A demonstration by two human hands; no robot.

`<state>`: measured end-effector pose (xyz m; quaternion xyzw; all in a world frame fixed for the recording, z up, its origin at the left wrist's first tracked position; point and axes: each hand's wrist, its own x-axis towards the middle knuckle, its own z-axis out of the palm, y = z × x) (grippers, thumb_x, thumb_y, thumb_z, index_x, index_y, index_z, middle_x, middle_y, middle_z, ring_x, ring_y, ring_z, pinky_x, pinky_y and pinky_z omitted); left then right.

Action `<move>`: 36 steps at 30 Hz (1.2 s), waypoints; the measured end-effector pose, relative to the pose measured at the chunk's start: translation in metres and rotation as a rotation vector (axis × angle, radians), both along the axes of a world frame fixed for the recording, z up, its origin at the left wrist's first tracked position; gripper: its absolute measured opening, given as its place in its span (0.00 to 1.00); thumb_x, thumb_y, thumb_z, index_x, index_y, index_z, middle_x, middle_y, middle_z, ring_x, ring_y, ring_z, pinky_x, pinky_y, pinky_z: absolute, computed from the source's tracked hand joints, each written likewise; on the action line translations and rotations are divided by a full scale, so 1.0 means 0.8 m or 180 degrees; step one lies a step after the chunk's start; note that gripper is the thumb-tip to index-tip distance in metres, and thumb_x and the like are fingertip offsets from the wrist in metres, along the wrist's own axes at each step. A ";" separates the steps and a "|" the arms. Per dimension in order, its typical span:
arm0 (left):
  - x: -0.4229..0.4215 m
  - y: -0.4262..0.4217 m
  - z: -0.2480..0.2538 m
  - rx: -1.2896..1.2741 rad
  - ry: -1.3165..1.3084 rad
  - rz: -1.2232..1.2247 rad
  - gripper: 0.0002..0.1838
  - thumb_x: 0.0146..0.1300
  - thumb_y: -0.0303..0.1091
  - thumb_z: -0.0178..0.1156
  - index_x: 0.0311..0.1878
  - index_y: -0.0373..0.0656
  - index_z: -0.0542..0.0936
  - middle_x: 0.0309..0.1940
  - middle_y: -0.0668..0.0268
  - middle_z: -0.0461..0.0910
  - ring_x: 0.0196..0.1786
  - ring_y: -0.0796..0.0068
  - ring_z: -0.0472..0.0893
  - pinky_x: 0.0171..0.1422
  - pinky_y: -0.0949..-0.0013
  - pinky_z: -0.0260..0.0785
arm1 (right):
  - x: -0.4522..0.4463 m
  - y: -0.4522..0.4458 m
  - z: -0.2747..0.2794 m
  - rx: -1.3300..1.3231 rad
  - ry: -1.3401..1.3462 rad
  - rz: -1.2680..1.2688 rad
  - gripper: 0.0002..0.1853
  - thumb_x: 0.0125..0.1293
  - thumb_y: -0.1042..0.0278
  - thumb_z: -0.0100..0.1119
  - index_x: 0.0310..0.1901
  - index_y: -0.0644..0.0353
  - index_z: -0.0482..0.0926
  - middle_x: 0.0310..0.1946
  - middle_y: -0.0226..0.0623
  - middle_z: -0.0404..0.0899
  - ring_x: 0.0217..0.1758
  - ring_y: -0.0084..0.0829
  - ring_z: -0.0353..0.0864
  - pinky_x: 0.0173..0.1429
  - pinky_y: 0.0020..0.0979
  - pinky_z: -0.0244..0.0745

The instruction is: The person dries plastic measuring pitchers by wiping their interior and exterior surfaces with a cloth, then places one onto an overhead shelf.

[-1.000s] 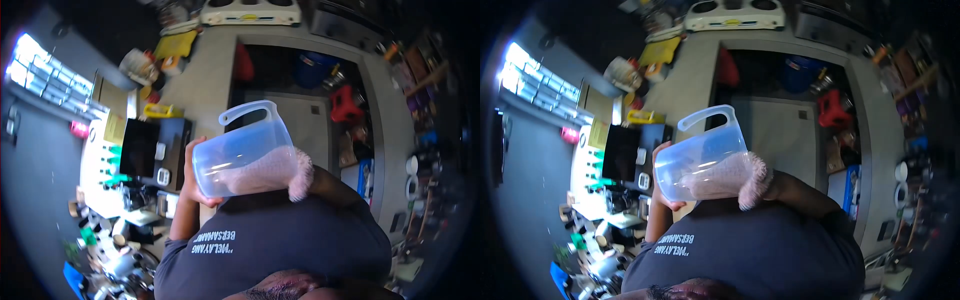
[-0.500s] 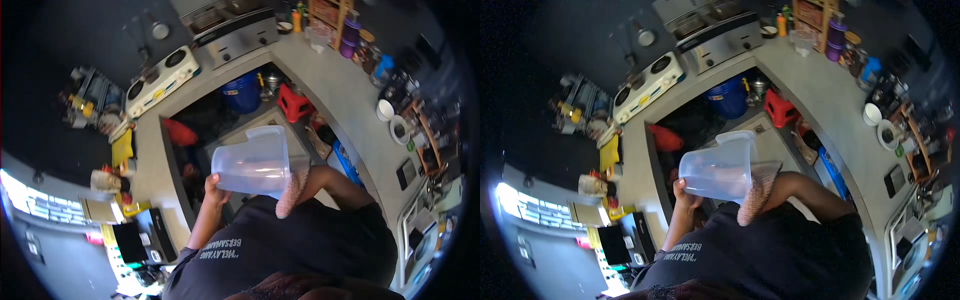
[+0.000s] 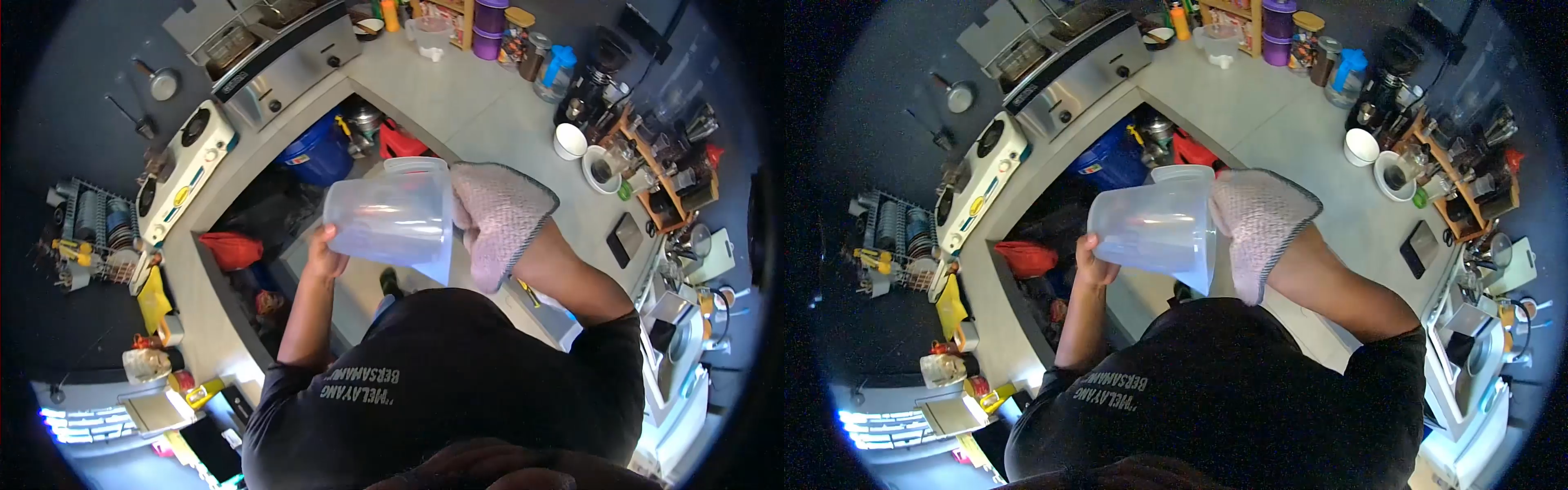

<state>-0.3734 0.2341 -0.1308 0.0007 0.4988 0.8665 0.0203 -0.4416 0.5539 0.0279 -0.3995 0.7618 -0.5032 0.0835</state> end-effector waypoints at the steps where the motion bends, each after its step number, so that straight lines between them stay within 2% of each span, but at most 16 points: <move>1: -0.014 0.000 -0.011 -0.0039 -0.0105 -0.0118 0.46 0.59 0.61 0.60 0.74 0.37 0.69 0.64 0.50 0.79 0.65 0.54 0.80 0.72 0.52 0.70 | -0.007 -0.007 -0.013 -0.0003 0.0117 -0.0146 0.19 0.59 0.64 0.70 0.52 0.57 0.82 0.42 0.44 0.84 0.48 0.40 0.84 0.56 0.38 0.78; 5: -0.060 0.015 -0.022 0.0116 -0.0139 -0.0581 0.51 0.54 0.61 0.67 0.74 0.36 0.67 0.66 0.55 0.77 0.69 0.58 0.76 0.75 0.56 0.66 | -0.033 -0.057 -0.027 0.0051 0.0840 0.0005 0.12 0.66 0.63 0.64 0.47 0.57 0.85 0.39 0.44 0.86 0.43 0.40 0.86 0.51 0.40 0.81; 8: -0.091 0.038 -0.003 -0.0412 0.0252 -0.0808 0.60 0.49 0.62 0.71 0.80 0.38 0.58 0.71 0.55 0.70 0.74 0.59 0.71 0.78 0.56 0.61 | -0.059 -0.082 -0.132 -0.1330 -0.2600 0.0358 0.23 0.72 0.59 0.64 0.64 0.58 0.77 0.59 0.42 0.80 0.62 0.36 0.81 0.68 0.38 0.78; 9: -0.103 0.040 0.000 -0.0499 0.0316 -0.0921 0.63 0.47 0.63 0.73 0.81 0.39 0.55 0.73 0.55 0.68 0.75 0.59 0.69 0.79 0.56 0.59 | -0.061 -0.088 -0.158 -0.1499 -0.3099 0.0376 0.27 0.71 0.58 0.64 0.69 0.57 0.73 0.65 0.42 0.76 0.68 0.36 0.77 0.71 0.39 0.75; 13: -0.142 0.001 0.014 -0.0757 0.0924 -0.0790 0.68 0.45 0.63 0.75 0.82 0.37 0.51 0.74 0.54 0.65 0.75 0.57 0.67 0.80 0.54 0.55 | -0.123 -0.128 -0.214 -0.1309 -0.3304 0.0795 0.35 0.72 0.57 0.65 0.76 0.57 0.65 0.72 0.41 0.71 0.74 0.38 0.73 0.75 0.44 0.72; 14: -0.151 -0.018 0.012 -0.0917 0.1185 -0.0648 0.68 0.45 0.62 0.76 0.82 0.36 0.51 0.74 0.54 0.65 0.75 0.56 0.68 0.80 0.54 0.56 | -0.141 -0.139 -0.258 -0.1798 -0.4095 0.0877 0.35 0.74 0.57 0.63 0.77 0.59 0.64 0.72 0.42 0.71 0.74 0.37 0.73 0.76 0.42 0.71; 15: -0.168 -0.053 -0.003 -0.1853 0.1715 -0.0489 0.68 0.45 0.60 0.77 0.81 0.34 0.50 0.72 0.51 0.67 0.73 0.56 0.70 0.78 0.53 0.60 | -0.158 -0.151 -0.303 -0.2289 -0.4890 0.0894 0.34 0.75 0.57 0.60 0.77 0.61 0.62 0.73 0.43 0.71 0.73 0.35 0.74 0.77 0.40 0.70; 18: -0.197 -0.108 0.010 -0.2445 0.2050 -0.0516 0.66 0.47 0.56 0.77 0.82 0.37 0.49 0.69 0.49 0.69 0.70 0.56 0.73 0.74 0.55 0.65 | -0.174 -0.200 -0.265 -0.2341 -0.5405 0.0848 0.33 0.72 0.56 0.63 0.74 0.59 0.66 0.69 0.45 0.73 0.70 0.35 0.77 0.71 0.40 0.77; 21: -0.212 -0.119 0.010 -0.0815 0.0260 -0.1008 0.61 0.51 0.53 0.76 0.81 0.42 0.50 0.67 0.49 0.71 0.68 0.58 0.75 0.71 0.57 0.68 | -0.199 -0.244 -0.233 -0.1407 -0.3700 0.0760 0.27 0.74 0.59 0.60 0.71 0.58 0.70 0.64 0.43 0.76 0.66 0.30 0.79 0.67 0.35 0.79; 24: -0.243 -0.149 -0.001 -0.0957 -0.0193 -0.0990 0.58 0.52 0.53 0.75 0.80 0.45 0.53 0.67 0.50 0.72 0.67 0.60 0.75 0.69 0.58 0.69 | -0.225 -0.286 -0.186 -0.1187 -0.3584 0.0570 0.24 0.73 0.61 0.62 0.66 0.60 0.74 0.57 0.36 0.80 0.58 0.24 0.81 0.60 0.29 0.80; 25: -0.247 -0.155 0.016 -0.0879 -0.0166 -0.0967 0.55 0.54 0.55 0.74 0.78 0.43 0.55 0.68 0.52 0.71 0.65 0.60 0.76 0.67 0.58 0.70 | -0.229 -0.295 -0.182 -0.1296 -0.3661 0.0373 0.25 0.72 0.61 0.65 0.66 0.63 0.75 0.55 0.33 0.82 0.54 0.22 0.82 0.57 0.26 0.80; 27: -0.262 -0.174 0.021 -0.0950 0.0774 -0.0650 0.55 0.56 0.55 0.72 0.79 0.42 0.54 0.68 0.53 0.71 0.66 0.61 0.76 0.68 0.59 0.69 | -0.227 -0.309 -0.148 -0.0948 -0.2773 0.0268 0.27 0.70 0.59 0.67 0.66 0.62 0.75 0.55 0.33 0.82 0.55 0.23 0.82 0.55 0.27 0.81; 28: -0.264 -0.182 0.024 -0.0991 0.1242 -0.0468 0.55 0.57 0.55 0.71 0.80 0.41 0.53 0.68 0.53 0.72 0.66 0.61 0.76 0.69 0.59 0.69 | -0.224 -0.317 -0.118 -0.0355 -0.2279 0.0080 0.27 0.69 0.58 0.68 0.65 0.61 0.75 0.56 0.33 0.82 0.55 0.23 0.82 0.55 0.27 0.81; 31: -0.253 -0.235 0.019 0.0057 0.0703 -0.0488 0.57 0.56 0.60 0.67 0.81 0.38 0.54 0.71 0.53 0.70 0.73 0.60 0.72 0.76 0.55 0.63 | -0.208 -0.340 -0.018 0.2199 -0.0576 -0.0735 0.29 0.66 0.58 0.71 0.65 0.61 0.76 0.58 0.35 0.82 0.57 0.23 0.82 0.58 0.30 0.81; 33: -0.247 -0.263 0.018 0.0429 0.0472 -0.0490 0.57 0.55 0.61 0.66 0.81 0.37 0.55 0.73 0.52 0.68 0.75 0.59 0.70 0.78 0.53 0.62 | -0.208 -0.345 -0.006 0.2810 -0.0268 -0.0940 0.30 0.67 0.54 0.68 0.65 0.61 0.75 0.60 0.36 0.81 0.59 0.25 0.81 0.61 0.33 0.80; 36: -0.238 -0.272 0.026 0.0116 0.0511 -0.0161 0.56 0.55 0.61 0.64 0.80 0.36 0.56 0.75 0.52 0.66 0.76 0.57 0.69 0.79 0.52 0.60 | -0.230 -0.324 -0.025 0.1801 -0.1329 -0.0564 0.35 0.70 0.40 0.59 0.66 0.62 0.74 0.64 0.39 0.78 0.61 0.32 0.81 0.65 0.38 0.78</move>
